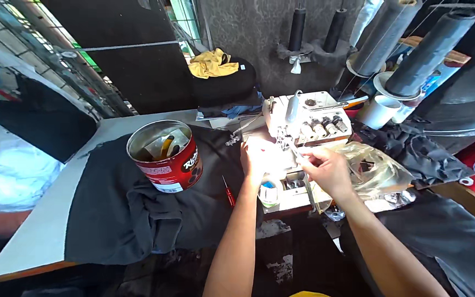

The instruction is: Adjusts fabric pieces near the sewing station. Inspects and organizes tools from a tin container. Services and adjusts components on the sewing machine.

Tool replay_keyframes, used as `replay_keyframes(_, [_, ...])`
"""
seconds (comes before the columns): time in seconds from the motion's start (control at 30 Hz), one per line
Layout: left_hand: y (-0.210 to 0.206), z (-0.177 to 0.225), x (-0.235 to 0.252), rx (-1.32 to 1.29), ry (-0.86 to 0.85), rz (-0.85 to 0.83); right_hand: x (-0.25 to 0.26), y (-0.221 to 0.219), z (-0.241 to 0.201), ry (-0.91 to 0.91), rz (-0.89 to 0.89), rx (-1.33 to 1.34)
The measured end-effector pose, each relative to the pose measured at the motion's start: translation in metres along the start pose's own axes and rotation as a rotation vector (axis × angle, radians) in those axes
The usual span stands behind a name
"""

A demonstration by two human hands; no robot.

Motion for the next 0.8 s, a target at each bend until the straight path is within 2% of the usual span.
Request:
replay_keyframes(0.1, [0.003,0.002,-0.002,-0.039,0.041,-0.007,0.010,-0.017,0.001,-0.085,-0.074,-0.057])
replay_keyframes(0.33, [0.001,0.003,0.000,-0.015,0.013,-0.016,0.016,-0.032,0.001,-0.190,-0.083,-0.017])
replay_keyframes(0.8, [-0.002,0.010,0.003,0.096,0.098,-0.067,0.023,-0.041,0.003,-0.195,-0.015,-0.015])
Point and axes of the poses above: each hand's wrist, its own x-axis towards the middle knuckle, its own y-axis out of the back of the hand, z = x × y, the point moved 2 cm from there along x, towards the middle knuckle, and after that the axes turned 1 degree about -z, right-handed, at the moved point
